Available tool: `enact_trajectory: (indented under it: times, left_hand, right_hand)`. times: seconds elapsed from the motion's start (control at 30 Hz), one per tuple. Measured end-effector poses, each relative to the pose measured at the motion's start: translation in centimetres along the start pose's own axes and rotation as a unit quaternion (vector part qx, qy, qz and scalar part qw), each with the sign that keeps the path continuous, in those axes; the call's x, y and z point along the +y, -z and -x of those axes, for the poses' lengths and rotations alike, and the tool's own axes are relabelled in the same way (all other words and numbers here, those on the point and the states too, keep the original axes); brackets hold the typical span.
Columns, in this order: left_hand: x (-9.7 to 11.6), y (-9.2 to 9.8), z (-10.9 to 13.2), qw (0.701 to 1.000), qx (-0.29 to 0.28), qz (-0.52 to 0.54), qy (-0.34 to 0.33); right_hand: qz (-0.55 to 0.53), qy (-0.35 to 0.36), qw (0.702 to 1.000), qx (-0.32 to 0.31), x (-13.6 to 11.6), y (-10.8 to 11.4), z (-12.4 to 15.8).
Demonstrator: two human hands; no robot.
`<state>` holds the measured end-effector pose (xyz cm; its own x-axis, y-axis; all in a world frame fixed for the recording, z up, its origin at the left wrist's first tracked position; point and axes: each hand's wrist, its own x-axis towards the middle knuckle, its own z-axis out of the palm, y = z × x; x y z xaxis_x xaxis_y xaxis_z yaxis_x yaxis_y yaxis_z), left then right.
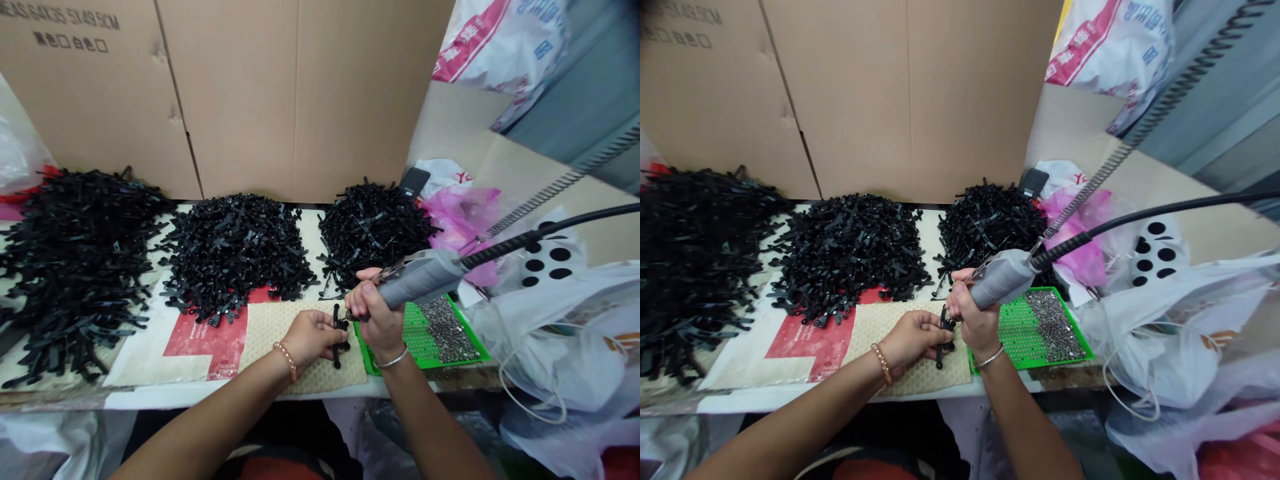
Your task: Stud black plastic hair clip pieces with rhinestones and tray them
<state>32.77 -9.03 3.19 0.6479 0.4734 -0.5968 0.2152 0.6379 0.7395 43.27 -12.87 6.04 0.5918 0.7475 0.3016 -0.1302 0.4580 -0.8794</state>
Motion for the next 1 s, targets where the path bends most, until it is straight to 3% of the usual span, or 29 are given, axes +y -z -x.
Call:
enact_trajectory:
  times: [0.37,0.53,0.63,0.77,0.87,1.0]
  left_hand:
    - [0.1,-0.1,-0.2,1.000,0.019,0.005,0.011]
    - [0.0,0.0,-0.2,1.000,0.020,0.002,0.001]
    - [0.1,0.1,-0.2,1.000,0.005,0.019,-0.008]
    - [0.1,0.1,-0.1,1.000,0.009,0.020,-0.007]
    - [0.2,0.2,-0.1,1.000,0.002,0.023,-0.007]
    - [0.2,0.3,0.0,0.999,-0.002,0.032,-0.015]
  right_hand:
    - [-0.034,-0.098,0.991,-0.089,0.3,0.5,-0.7]
    - [-0.041,-0.102,0.990,-0.089,0.2,0.2,-0.7]
    - [-0.034,-0.054,0.996,-0.064,-1.1,0.4,-1.5]
    - [0.008,0.056,0.997,0.047,-2.4,2.3,-3.2]
    - [0.044,0.032,0.993,0.103,-1.7,3.9,-3.9]
    - [0.073,-0.009,0.992,0.103,0.0,5.2,-3.6]
